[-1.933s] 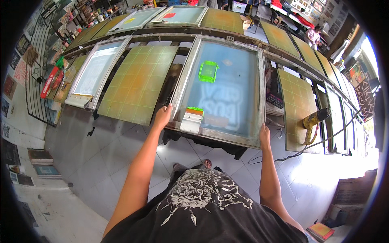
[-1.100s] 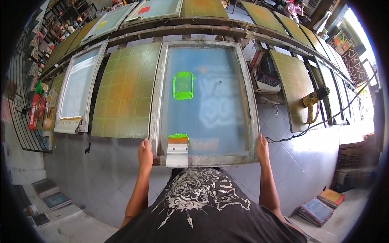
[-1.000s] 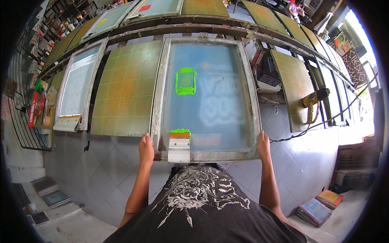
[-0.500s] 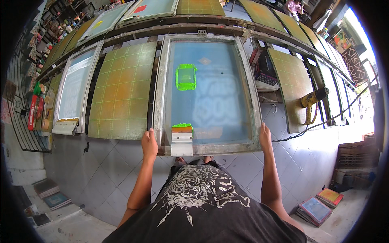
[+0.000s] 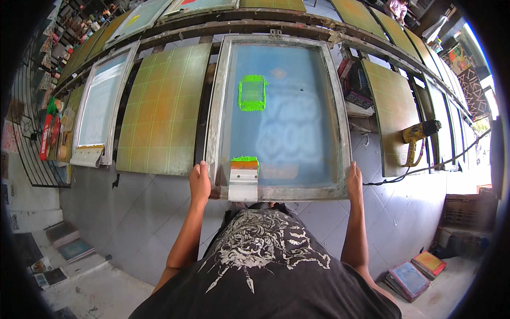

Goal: The person aligns a screen over a garment, applies green ink across it with a squeegee to print a design, dries the ink using a handheld heat gun, and uses a wrench to adjust the screen frame at a screen printing station.

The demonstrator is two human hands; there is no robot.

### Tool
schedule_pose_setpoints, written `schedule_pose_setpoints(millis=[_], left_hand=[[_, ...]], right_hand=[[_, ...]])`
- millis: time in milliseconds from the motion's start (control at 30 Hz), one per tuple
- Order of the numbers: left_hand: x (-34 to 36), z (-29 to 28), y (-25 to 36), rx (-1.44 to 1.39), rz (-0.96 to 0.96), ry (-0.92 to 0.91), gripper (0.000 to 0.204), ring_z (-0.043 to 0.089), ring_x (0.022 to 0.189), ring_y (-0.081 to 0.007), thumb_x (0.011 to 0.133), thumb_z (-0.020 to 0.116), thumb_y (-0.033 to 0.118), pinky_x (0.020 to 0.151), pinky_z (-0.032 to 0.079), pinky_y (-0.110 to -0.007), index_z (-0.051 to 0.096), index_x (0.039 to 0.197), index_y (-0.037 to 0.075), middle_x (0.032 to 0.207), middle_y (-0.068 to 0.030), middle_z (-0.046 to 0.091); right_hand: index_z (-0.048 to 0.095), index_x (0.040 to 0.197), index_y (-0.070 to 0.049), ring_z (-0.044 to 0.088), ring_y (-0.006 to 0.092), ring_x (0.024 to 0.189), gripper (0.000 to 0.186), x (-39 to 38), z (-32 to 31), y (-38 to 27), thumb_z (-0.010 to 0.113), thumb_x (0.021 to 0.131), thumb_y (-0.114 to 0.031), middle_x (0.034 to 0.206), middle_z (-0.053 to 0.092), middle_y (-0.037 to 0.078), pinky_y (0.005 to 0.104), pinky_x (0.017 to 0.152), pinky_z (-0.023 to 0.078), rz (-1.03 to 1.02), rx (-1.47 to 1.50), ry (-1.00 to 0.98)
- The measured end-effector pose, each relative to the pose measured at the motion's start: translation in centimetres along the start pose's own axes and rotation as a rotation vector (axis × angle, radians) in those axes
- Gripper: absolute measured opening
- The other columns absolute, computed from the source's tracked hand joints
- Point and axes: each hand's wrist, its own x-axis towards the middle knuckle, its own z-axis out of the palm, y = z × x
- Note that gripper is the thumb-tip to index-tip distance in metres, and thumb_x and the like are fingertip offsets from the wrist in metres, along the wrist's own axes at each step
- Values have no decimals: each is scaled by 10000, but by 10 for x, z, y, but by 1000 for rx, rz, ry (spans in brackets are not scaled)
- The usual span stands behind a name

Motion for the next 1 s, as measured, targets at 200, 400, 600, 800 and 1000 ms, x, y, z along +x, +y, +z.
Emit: schedule_pose_setpoints(millis=[200, 400, 600, 800, 1000], left_hand=[[3, 5, -11, 15, 29, 23, 472, 335, 611, -158, 956, 418, 375, 580, 328, -351, 372, 671, 2, 618, -66, 342], [5, 12, -23, 54, 19, 36, 459, 332, 606, -167, 956, 425, 358, 580, 330, -362, 360, 678, -2, 621, -80, 342], [8, 13, -28, 67, -51, -16, 455, 381, 660, -181, 949, 442, 378, 630, 367, -351, 411, 736, -24, 675, -111, 400], [12, 2, -35, -83, -105, -217, 447, 431, 757, -190, 948, 447, 393, 716, 397, -329, 469, 911, -52, 809, -132, 483], [3, -4, -87, 175, 122, -90, 536, 561, 1007, -341, 940, 472, 377, 866, 422, -369, 444, 1207, -87, 1059, -251, 583]], right_hand=[[539, 1101, 80, 537, 216, 928, 522, 7, 4, 14, 323, 989, -381, 974, 592, 156, 334, 854, 402, 11, 43, -12], [532, 1132, 77, 553, 248, 958, 514, 14, 11, 27, 338, 981, -374, 998, 596, 194, 332, 876, 397, -28, 20, 14], [510, 1197, 41, 539, 327, 1053, 514, 10, 10, 13, 370, 963, -394, 1115, 566, 221, 359, 926, 386, -42, -148, 65], [485, 1220, 7, 506, 356, 1107, 436, -18, 13, -15, 500, 911, -299, 1145, 538, 218, 426, 925, 400, -271, -364, 331], [510, 1189, -23, 513, 353, 1089, 522, -111, 64, -83, 710, 756, -236, 1160, 536, 179, 441, 922, 410, -680, -496, -127]])
